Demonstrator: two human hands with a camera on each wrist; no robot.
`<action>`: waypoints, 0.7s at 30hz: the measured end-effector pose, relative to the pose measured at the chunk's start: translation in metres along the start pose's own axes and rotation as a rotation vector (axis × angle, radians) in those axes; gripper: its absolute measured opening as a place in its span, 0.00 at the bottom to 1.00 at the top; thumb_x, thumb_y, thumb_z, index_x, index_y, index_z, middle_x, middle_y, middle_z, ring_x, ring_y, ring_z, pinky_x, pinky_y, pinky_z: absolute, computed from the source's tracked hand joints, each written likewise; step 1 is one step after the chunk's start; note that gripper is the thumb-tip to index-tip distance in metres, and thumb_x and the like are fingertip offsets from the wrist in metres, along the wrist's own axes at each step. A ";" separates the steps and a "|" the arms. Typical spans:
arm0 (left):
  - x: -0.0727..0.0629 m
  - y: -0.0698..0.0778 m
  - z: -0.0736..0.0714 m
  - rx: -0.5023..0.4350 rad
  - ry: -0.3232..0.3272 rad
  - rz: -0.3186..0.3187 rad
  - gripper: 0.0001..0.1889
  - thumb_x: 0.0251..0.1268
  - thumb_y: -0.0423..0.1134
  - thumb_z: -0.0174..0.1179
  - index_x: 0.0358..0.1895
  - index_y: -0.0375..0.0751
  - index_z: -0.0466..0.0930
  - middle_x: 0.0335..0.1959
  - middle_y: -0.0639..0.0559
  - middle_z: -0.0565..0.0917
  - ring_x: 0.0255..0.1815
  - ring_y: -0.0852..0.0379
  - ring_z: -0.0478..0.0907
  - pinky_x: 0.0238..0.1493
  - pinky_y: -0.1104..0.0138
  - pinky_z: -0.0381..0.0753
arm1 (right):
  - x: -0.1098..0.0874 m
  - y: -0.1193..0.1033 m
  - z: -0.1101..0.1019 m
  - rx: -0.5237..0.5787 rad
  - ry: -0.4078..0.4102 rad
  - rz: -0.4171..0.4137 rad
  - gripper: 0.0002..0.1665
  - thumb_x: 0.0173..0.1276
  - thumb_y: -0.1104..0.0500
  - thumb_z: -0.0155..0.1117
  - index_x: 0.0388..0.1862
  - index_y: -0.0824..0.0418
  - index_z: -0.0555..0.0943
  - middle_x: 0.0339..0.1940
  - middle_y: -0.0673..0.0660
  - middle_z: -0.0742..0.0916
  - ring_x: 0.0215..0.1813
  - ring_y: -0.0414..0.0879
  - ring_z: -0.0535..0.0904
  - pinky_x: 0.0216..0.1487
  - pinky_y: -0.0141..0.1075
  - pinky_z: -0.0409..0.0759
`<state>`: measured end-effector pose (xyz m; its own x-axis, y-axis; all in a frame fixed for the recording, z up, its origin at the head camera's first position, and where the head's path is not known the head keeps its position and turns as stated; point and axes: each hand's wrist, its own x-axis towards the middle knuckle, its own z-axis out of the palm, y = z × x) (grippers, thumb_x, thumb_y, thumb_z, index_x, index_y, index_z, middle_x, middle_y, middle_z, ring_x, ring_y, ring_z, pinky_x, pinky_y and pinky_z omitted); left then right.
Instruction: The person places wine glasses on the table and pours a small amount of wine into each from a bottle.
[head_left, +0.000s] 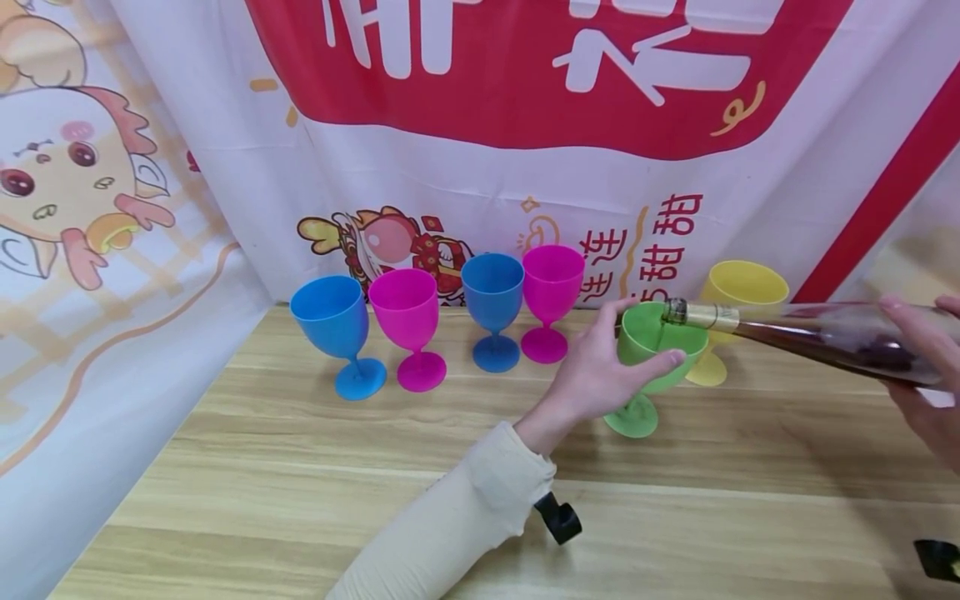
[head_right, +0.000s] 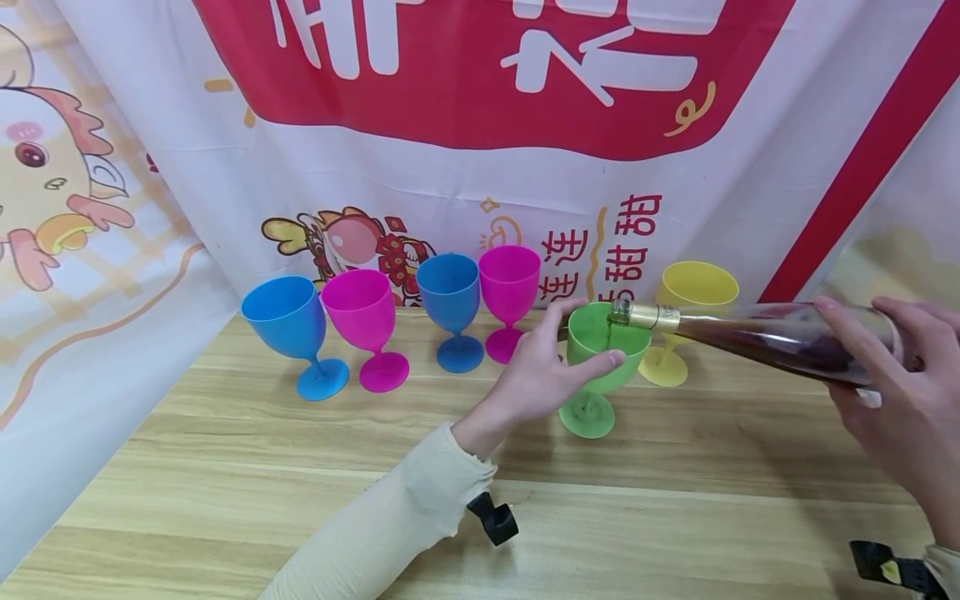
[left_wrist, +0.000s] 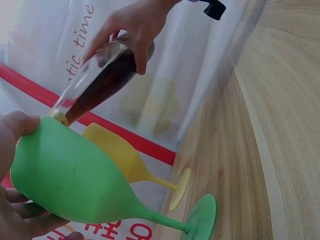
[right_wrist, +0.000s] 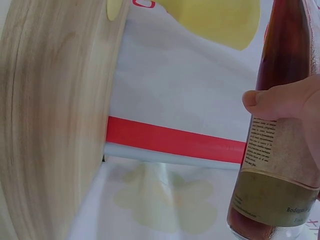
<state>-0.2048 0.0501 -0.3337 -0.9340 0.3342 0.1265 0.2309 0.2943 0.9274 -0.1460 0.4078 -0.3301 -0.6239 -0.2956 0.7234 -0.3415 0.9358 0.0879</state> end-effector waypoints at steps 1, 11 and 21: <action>0.000 0.000 0.000 -0.001 0.000 0.001 0.44 0.64 0.62 0.72 0.80 0.63 0.60 0.66 0.57 0.82 0.58 0.64 0.81 0.58 0.67 0.84 | -0.001 0.001 0.002 0.021 0.007 -0.001 0.53 0.77 0.21 0.20 0.84 0.48 0.66 0.75 0.79 0.70 0.81 0.72 0.61 0.90 0.52 0.51; -0.001 0.000 -0.001 -0.023 -0.005 0.001 0.43 0.64 0.61 0.73 0.79 0.63 0.61 0.62 0.57 0.83 0.54 0.65 0.80 0.55 0.69 0.83 | -0.009 -0.005 0.020 0.097 -0.012 0.106 0.56 0.71 0.20 0.24 0.84 0.51 0.65 0.72 0.79 0.68 0.70 0.73 0.63 0.84 0.27 0.47; -0.001 0.001 -0.002 -0.015 -0.003 -0.003 0.44 0.64 0.62 0.73 0.80 0.62 0.61 0.65 0.58 0.82 0.59 0.63 0.80 0.60 0.64 0.84 | -0.008 -0.008 0.033 0.176 0.074 0.117 0.61 0.68 0.12 0.35 0.79 0.55 0.73 0.62 0.79 0.76 0.60 0.72 0.68 0.75 0.21 0.50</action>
<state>-0.2041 0.0482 -0.3327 -0.9338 0.3360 0.1229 0.2240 0.2813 0.9331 -0.1618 0.3959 -0.3594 -0.6153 -0.1665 0.7705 -0.3916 0.9129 -0.1155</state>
